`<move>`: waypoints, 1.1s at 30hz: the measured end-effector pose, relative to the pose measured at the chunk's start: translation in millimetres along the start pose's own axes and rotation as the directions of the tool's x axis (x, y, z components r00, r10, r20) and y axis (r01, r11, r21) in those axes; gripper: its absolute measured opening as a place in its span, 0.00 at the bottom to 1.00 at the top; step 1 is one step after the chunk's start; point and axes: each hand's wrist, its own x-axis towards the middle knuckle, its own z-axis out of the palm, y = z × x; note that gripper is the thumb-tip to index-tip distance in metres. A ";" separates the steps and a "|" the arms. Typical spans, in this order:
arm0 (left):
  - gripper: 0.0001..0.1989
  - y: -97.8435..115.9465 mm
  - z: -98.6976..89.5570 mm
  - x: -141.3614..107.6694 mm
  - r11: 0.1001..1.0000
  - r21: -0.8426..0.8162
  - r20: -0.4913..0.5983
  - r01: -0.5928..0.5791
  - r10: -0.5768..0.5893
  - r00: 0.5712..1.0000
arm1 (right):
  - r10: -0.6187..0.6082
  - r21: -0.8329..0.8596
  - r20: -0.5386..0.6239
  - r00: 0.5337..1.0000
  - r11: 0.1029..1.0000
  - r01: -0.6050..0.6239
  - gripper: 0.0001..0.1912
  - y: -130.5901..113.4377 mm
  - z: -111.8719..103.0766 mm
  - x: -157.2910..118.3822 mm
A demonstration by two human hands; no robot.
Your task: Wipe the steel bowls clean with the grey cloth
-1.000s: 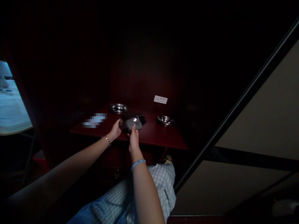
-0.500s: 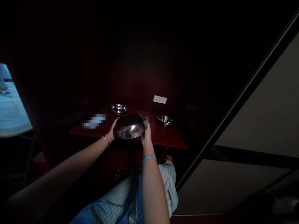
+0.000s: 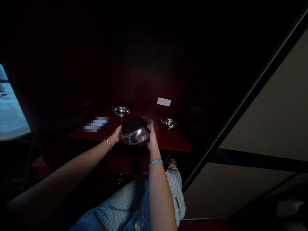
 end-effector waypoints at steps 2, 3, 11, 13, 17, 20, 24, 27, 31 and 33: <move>0.07 -0.5 0.0 0.2 0.999 -0.004 0.003 -0.046 0.046 0.999 | -0.018 -0.038 -0.015 1.000 0.999 0.018 0.26 3.5 -1.1 2.2; 0.07 -0.7 -0.3 0.7 0.997 -0.013 0.002 -0.071 0.071 0.997 | -0.017 -0.056 -0.013 1.000 0.998 0.017 0.27 5.4 -2.0 3.3; 0.08 -0.9 -1.4 11.2 0.974 -0.122 -0.150 -0.190 0.171 0.974 | 0.055 -0.096 -0.036 0.998 0.994 -0.059 0.28 28.8 5.9 1.1; 0.09 -1.7 -1.8 13.5 0.967 -0.114 -0.170 -0.228 0.207 0.963 | 0.071 -0.111 -0.046 0.996 0.991 -0.076 0.29 34.0 10.3 0.2; 0.11 -4.2 -3.0 17.3 0.954 -0.077 -0.210 -0.288 0.267 0.941 | 0.058 -0.145 -0.081 0.995 0.987 -0.070 0.30 44.6 16.2 3.6; 0.11 -5.9 -3.5 19.4 0.943 -0.062 -0.242 -0.326 0.303 0.922 | 0.031 -0.161 -0.082 0.996 0.986 -0.044 0.30 53.4 18.4 6.7; 0.13 -7.3 -3.7 20.9 0.935 -0.037 -0.249 -0.354 0.334 0.909 | 0.047 -0.202 -0.061 0.997 0.978 -0.059 0.30 59.9 20.5 1.2; 0.13 -7.4 -3.9 21.1 0.933 -0.023 -0.257 -0.359 0.341 0.904 | 0.073 -0.239 0.000 0.997 0.968 -0.071 0.30 60.8 23.7 -7.7; 0.12 -6.9 -4.0 20.9 0.934 -0.045 -0.286 -0.353 0.327 0.901 | 0.089 -0.264 0.015 0.996 0.961 -0.082 0.30 63.2 30.8 -12.9; 0.11 -6.6 -4.0 20.9 0.935 -0.053 -0.294 -0.349 0.320 0.901 | 0.087 -0.271 0.001 0.996 0.959 -0.083 0.29 65.2 34.1 -12.9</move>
